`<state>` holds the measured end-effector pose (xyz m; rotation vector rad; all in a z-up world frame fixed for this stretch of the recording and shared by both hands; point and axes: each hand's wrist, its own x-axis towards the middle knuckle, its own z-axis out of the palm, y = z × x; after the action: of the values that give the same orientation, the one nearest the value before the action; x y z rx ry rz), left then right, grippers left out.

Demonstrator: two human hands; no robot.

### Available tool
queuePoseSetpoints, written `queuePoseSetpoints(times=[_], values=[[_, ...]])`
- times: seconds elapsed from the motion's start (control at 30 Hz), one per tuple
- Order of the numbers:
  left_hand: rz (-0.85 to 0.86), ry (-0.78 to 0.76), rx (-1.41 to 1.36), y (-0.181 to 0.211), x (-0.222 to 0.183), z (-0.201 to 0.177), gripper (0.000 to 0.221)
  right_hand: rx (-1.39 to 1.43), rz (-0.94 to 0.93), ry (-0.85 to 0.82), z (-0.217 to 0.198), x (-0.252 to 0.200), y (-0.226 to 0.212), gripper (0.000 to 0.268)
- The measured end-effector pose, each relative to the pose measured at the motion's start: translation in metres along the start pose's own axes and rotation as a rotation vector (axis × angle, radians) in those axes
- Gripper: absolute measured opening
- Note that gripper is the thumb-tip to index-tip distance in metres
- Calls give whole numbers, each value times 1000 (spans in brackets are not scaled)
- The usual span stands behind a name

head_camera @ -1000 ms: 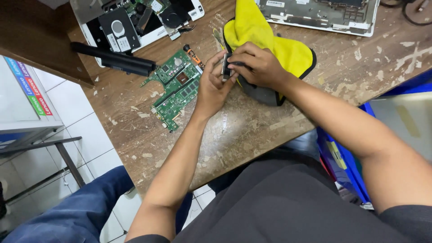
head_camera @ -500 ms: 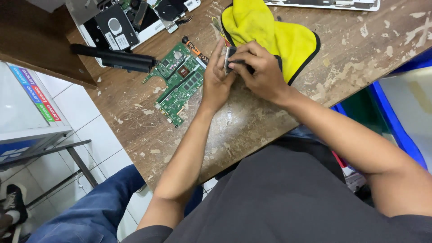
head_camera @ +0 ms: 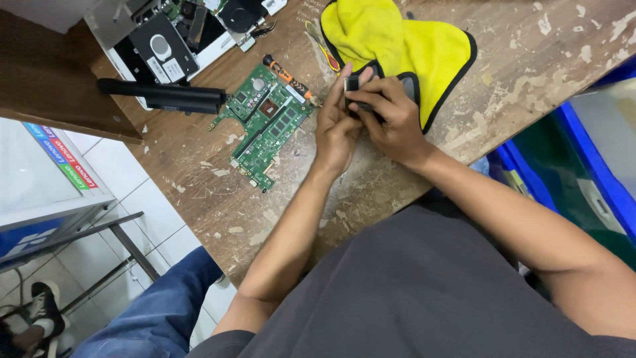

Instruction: The person is carefully manipulating a small electronic connector, possibly cleaning or inspecting it, while working at a repair bench.

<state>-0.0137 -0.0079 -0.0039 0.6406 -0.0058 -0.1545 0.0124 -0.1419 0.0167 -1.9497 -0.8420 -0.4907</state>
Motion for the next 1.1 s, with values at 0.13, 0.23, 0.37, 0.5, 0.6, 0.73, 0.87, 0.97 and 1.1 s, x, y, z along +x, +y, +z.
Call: queuePoseSetpoints(times=[0.13,0.23,0.37,0.5,0.6,0.73,0.87,0.97,1.1], values=[[11,14,-59,-2,-2,1,78,-7,-6,-11,-4,-6,6,15],[11,95,-35,-5,-4,0,65,25,28,-17,-6,-8,5,18],[14,157,-74,-14,5,-6,65,55,23,-29,-8,-4,11,14],[41,160,39,-15,1,-4,64,77,36,-7,-5,-5,7,10],[33,224,128,-14,0,-2,63,71,23,4,-4,-5,8,9],[32,227,49,-24,-4,-2,58,89,32,10,-6,-6,3,6],[71,224,84,-27,-1,-3,58,91,-8,30,-7,-3,4,7],[92,258,73,-24,-3,2,60,88,-28,28,-7,-3,1,8],[188,235,39,-32,-5,-2,58,78,-34,35,-6,-8,0,6]])
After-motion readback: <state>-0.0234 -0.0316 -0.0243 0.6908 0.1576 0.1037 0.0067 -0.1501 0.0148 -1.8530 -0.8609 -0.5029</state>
